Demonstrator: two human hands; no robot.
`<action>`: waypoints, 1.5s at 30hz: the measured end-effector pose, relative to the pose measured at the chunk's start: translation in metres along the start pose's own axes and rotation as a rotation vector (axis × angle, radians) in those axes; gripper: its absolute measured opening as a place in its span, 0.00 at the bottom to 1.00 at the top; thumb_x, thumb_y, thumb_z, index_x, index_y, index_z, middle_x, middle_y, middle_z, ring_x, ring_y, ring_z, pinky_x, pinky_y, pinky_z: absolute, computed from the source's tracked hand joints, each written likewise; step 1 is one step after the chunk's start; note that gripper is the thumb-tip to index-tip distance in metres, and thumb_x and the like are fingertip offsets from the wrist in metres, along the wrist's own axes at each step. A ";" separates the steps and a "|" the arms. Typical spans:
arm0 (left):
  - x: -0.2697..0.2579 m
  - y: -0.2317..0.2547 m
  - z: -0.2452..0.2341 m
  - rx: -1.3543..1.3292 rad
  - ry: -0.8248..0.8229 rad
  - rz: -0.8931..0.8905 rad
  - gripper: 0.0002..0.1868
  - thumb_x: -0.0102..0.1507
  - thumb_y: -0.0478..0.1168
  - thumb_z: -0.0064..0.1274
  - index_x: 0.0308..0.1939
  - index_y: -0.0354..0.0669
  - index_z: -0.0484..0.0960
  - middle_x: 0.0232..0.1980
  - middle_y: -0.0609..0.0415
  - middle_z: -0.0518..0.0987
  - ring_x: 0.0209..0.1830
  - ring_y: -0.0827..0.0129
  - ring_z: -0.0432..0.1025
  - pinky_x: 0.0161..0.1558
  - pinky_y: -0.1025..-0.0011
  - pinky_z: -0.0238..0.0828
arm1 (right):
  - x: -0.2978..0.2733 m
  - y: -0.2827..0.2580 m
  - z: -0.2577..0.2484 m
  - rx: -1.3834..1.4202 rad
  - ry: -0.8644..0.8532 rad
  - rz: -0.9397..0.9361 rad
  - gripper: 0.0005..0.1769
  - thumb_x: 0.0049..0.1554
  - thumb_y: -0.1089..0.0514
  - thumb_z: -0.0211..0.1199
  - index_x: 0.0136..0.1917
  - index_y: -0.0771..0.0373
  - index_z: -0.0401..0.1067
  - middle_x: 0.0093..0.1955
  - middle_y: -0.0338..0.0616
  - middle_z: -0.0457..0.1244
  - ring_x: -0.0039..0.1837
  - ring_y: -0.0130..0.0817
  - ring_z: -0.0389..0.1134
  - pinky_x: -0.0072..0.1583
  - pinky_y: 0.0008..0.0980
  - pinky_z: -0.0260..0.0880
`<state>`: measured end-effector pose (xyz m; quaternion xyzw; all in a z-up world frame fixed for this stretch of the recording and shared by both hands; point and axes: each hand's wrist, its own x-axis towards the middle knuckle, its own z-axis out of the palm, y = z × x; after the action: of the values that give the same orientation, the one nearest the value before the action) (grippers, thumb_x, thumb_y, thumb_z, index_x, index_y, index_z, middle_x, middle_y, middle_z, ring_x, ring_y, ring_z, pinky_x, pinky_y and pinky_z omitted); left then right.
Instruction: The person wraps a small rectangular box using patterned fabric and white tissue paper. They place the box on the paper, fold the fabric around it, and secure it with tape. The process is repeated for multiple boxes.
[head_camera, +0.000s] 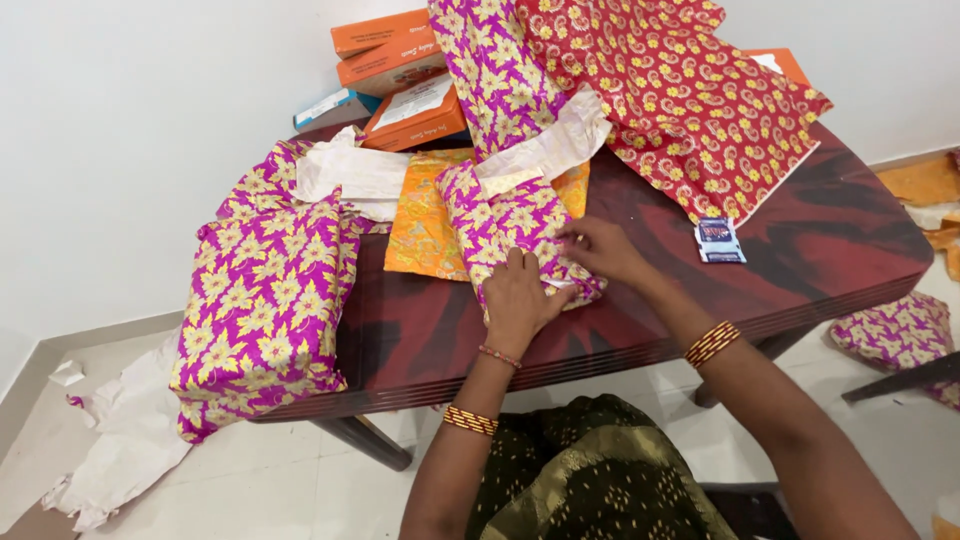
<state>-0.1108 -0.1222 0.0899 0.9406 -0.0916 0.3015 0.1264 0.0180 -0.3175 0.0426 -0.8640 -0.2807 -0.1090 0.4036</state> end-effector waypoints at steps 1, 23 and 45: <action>0.000 -0.002 0.002 -0.011 -0.015 0.004 0.41 0.48 0.73 0.62 0.41 0.37 0.79 0.41 0.47 0.75 0.31 0.53 0.75 0.30 0.57 0.71 | 0.009 0.016 0.000 0.002 0.022 0.000 0.17 0.56 0.53 0.68 0.57 0.58 0.79 0.48 0.45 0.70 0.42 0.32 0.70 0.47 0.33 0.71; 0.006 -0.013 0.007 -0.101 -0.157 -0.014 0.40 0.55 0.74 0.57 0.41 0.35 0.80 0.43 0.44 0.75 0.31 0.53 0.75 0.33 0.56 0.72 | 0.164 0.051 0.052 -0.167 -0.080 -0.586 0.16 0.52 0.51 0.71 0.50 0.62 0.81 0.50 0.51 0.68 0.52 0.48 0.68 0.53 0.43 0.69; -0.016 -0.004 0.015 -0.028 0.181 0.155 0.26 0.63 0.58 0.57 0.55 0.45 0.77 0.45 0.52 0.72 0.43 0.60 0.70 0.39 0.60 0.66 | 0.180 -0.011 0.093 -0.649 -0.353 -0.242 0.30 0.61 0.52 0.46 0.77 0.44 0.59 0.69 0.42 0.62 0.67 0.43 0.64 0.66 0.65 0.57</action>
<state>-0.1143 -0.1210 0.0681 0.8977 -0.1566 0.3929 0.1237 0.1550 -0.1696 0.0634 -0.9128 -0.3967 -0.0888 0.0388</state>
